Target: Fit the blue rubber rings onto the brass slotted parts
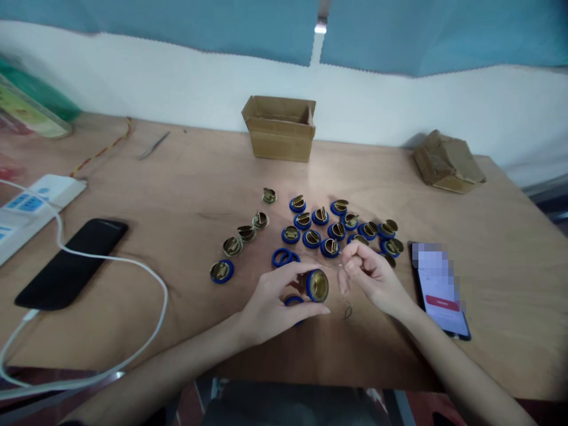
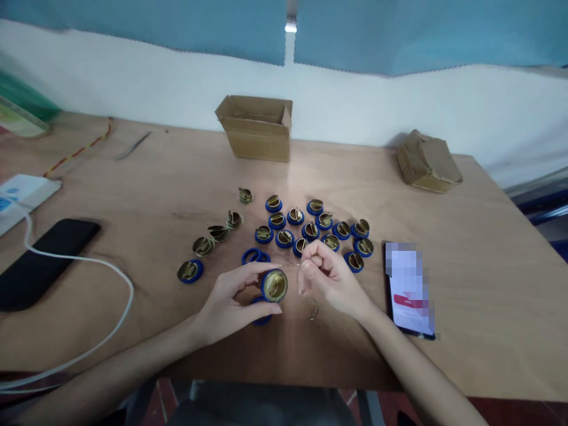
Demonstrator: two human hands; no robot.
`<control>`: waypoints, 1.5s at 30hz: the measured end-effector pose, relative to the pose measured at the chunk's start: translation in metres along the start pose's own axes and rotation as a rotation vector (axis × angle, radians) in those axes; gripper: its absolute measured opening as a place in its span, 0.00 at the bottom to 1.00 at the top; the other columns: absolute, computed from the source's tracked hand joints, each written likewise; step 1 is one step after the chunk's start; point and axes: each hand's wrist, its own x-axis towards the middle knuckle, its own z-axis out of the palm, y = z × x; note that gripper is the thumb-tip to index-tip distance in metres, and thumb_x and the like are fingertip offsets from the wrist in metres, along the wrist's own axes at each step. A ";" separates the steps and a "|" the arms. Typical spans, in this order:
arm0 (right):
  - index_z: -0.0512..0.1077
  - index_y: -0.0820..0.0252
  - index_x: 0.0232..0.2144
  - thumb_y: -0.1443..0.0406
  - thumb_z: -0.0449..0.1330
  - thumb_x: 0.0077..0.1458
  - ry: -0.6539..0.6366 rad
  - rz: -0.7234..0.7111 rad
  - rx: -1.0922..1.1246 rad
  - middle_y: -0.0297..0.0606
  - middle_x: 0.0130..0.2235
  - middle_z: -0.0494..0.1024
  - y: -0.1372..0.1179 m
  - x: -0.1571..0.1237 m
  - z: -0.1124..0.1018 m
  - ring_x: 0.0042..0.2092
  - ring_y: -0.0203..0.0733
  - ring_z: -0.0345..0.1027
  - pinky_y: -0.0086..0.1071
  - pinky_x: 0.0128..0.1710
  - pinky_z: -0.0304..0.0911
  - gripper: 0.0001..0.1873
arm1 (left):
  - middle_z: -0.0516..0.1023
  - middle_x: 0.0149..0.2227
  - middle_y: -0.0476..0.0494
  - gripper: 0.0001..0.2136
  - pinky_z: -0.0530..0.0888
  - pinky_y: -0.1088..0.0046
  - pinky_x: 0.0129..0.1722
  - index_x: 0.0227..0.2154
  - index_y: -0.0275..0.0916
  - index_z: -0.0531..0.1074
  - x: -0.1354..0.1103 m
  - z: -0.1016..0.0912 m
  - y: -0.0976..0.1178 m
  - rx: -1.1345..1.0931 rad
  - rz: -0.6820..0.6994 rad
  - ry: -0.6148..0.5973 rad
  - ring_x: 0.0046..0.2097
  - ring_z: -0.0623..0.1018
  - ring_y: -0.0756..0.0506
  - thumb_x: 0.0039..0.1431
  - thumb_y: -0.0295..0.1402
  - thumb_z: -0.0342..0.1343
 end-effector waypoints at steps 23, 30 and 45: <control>0.68 0.58 0.29 0.57 0.53 0.70 0.137 -0.103 -0.403 0.29 0.24 0.65 0.004 -0.001 0.002 0.25 0.34 0.56 0.28 0.24 0.52 0.18 | 0.85 0.39 0.45 0.24 0.80 0.77 0.27 0.48 0.40 0.77 0.001 -0.001 0.002 0.093 0.012 -0.010 0.35 0.84 0.46 0.46 0.35 0.74; 0.64 0.59 0.27 0.55 0.51 0.71 -0.164 -0.090 -0.143 0.29 0.24 0.65 0.000 -0.008 0.001 0.25 0.32 0.55 0.27 0.25 0.51 0.21 | 0.85 0.42 0.47 0.24 0.82 0.76 0.33 0.48 0.42 0.76 0.001 -0.002 -0.001 0.135 0.069 -0.002 0.38 0.84 0.47 0.47 0.33 0.74; 0.69 0.59 0.31 0.68 0.58 0.65 -0.165 -0.221 -0.423 0.29 0.29 0.70 0.003 -0.007 0.012 0.29 0.32 0.61 0.28 0.30 0.55 0.07 | 0.83 0.43 0.47 0.24 0.81 0.73 0.39 0.50 0.41 0.73 0.000 0.000 -0.006 0.220 0.135 -0.009 0.42 0.83 0.46 0.50 0.34 0.72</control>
